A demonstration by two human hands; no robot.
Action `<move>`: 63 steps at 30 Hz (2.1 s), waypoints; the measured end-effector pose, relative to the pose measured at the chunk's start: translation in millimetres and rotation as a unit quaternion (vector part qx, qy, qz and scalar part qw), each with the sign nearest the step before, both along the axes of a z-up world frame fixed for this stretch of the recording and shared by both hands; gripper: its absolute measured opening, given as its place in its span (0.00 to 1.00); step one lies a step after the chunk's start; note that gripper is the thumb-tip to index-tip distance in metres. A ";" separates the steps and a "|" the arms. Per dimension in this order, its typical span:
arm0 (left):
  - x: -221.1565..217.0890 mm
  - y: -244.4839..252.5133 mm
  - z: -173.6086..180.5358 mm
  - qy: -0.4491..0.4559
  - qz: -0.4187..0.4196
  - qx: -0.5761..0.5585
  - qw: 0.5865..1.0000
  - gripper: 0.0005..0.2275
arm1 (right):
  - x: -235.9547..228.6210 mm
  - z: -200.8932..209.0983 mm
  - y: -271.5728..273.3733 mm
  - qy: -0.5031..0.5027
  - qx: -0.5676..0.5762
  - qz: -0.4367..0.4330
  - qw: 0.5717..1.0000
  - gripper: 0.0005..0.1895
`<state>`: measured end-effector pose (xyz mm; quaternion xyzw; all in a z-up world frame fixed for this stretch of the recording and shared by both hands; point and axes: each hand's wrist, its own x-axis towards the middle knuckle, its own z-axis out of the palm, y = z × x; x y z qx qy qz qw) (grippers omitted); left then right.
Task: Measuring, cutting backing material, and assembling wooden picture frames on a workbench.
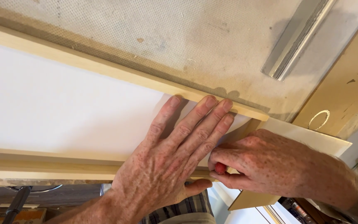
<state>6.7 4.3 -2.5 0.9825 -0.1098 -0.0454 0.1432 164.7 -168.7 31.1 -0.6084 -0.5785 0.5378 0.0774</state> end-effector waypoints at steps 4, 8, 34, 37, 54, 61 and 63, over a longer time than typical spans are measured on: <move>0.0 1.0 1.6 -0.005 -0.003 0.011 1.000 0.56 | 0.7 3.1 5.0 -0.021 -0.066 0.041 0.997 0.11; -0.9 1.0 1.7 -0.003 -0.006 0.023 1.000 0.59 | 0.0 7.5 13.1 -0.035 -0.034 0.110 0.993 0.07; -9.1 -8.3 -10.9 -0.024 0.011 0.063 0.998 0.59 | 38.7 63.7 24.2 -0.095 -0.229 -0.040 0.968 0.07; -11.7 -11.0 -13.0 -0.033 0.024 0.068 0.997 0.62 | 46.4 75.7 19.8 -0.234 -0.075 -0.003 0.969 0.12; -14.8 -33.8 -35.5 -0.069 0.075 0.024 0.995 0.64 | 40.7 40.5 29.6 -0.304 -0.089 0.038 0.948 0.05; -13.7 -32.8 -36.0 -0.085 0.075 0.008 0.994 0.64 | 59.5 22.6 16.6 -0.299 -0.027 0.093 0.949 0.07; -13.9 -32.5 -35.7 -0.087 0.076 0.012 0.993 0.64 | 62.4 21.3 12.8 -0.344 -0.040 0.112 0.931 0.07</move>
